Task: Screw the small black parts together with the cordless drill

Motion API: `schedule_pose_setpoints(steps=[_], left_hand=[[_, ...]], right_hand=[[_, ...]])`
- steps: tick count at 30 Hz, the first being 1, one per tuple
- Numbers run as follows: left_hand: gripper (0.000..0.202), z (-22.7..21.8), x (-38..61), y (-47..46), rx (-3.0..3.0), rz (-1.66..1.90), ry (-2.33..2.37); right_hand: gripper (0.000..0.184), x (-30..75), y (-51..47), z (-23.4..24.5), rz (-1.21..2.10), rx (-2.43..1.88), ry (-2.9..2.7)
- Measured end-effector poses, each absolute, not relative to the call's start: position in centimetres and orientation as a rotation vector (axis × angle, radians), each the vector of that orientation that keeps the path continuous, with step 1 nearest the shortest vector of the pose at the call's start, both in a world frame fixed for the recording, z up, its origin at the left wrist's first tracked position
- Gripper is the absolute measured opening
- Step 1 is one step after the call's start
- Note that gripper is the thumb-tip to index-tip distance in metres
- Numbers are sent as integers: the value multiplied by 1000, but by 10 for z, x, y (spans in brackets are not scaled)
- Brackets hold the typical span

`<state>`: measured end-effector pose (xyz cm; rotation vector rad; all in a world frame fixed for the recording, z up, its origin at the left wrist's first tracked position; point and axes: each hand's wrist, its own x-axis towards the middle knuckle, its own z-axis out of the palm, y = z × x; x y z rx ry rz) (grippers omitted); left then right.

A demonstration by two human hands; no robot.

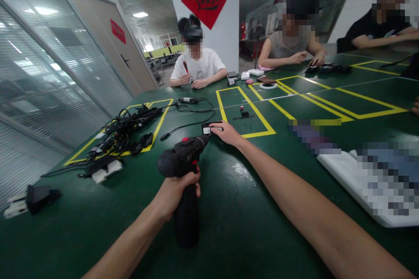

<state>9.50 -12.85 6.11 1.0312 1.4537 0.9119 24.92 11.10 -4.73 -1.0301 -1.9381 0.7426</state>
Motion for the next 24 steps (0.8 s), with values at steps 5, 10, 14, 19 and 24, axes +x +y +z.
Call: schedule_pose_setpoints(steps=[5, 10, 14, 19, 24], left_hand=[[32, 62, 97, -128, 997, 965, 1454], [33, 62, 97, -128, 1014, 963, 1447], [32, 61, 96, -129, 1030, 944, 1453], [31, 60, 94, -128, 1001, 942, 1450], [28, 58, 93, -128, 1025, 942, 1431]], right_hand=[[31, 249, 112, -48, 739, -1026, -1942], [32, 249, 112, -48, 735, -1021, -1945], [31, 248, 112, -47, 730, -1023, -1939], [32, 248, 113, -48, 730, -1046, -1922], [32, 248, 114, -50, 741, -1037, -1926]])
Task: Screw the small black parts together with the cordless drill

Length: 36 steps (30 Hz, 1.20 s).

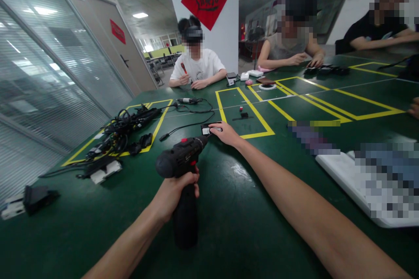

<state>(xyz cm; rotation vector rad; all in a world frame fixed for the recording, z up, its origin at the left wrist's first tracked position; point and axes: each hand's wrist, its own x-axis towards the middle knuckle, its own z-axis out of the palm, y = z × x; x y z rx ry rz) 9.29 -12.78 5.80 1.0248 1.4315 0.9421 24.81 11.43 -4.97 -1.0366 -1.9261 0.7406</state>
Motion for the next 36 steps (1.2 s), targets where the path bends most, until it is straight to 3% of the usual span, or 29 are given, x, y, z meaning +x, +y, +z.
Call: schedule_pose_setpoints(steps=[36], left_hand=[[28, 54, 91, -128, 1029, 936, 1437]], right_hand=[[30, 246, 118, -55, 730, -995, -1907]])
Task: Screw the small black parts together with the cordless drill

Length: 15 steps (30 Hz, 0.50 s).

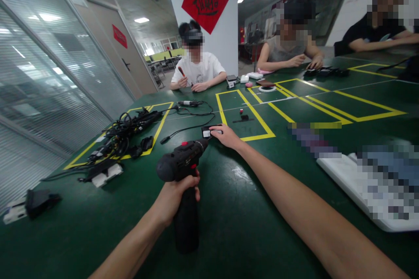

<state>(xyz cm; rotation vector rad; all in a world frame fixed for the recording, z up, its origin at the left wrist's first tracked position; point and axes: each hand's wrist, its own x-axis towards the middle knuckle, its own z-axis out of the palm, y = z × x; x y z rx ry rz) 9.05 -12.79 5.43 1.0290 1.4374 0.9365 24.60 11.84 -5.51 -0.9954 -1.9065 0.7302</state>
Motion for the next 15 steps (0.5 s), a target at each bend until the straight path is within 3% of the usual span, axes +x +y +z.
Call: schedule_pose_setpoints(steps=[15], left_hand=[[29, 56, 92, -128, 1048, 913, 1457]], right_hand=[[31, 246, 117, -53, 731, -994, -1914]])
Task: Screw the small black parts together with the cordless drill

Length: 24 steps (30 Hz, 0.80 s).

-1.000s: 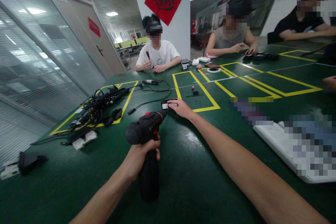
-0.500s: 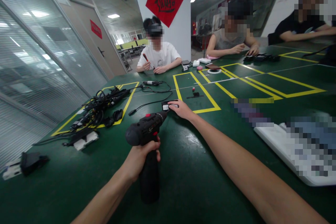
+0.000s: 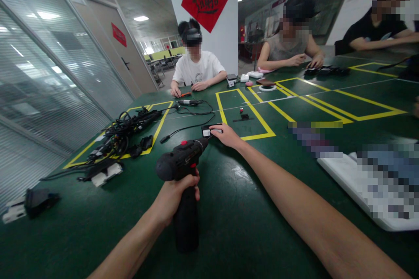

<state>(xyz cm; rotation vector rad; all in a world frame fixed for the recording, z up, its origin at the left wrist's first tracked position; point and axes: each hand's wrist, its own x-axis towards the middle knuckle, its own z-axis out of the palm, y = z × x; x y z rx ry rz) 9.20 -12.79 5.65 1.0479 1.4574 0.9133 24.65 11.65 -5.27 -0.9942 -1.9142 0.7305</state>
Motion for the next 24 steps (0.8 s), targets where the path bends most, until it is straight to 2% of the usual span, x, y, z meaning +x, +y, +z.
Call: schedule_pose_setpoints(steps=[24], left_hand=[[34, 58, 93, -128, 1012, 940, 1462]], right_hand=[[31, 246, 115, -52, 752, -1016, -1910]])
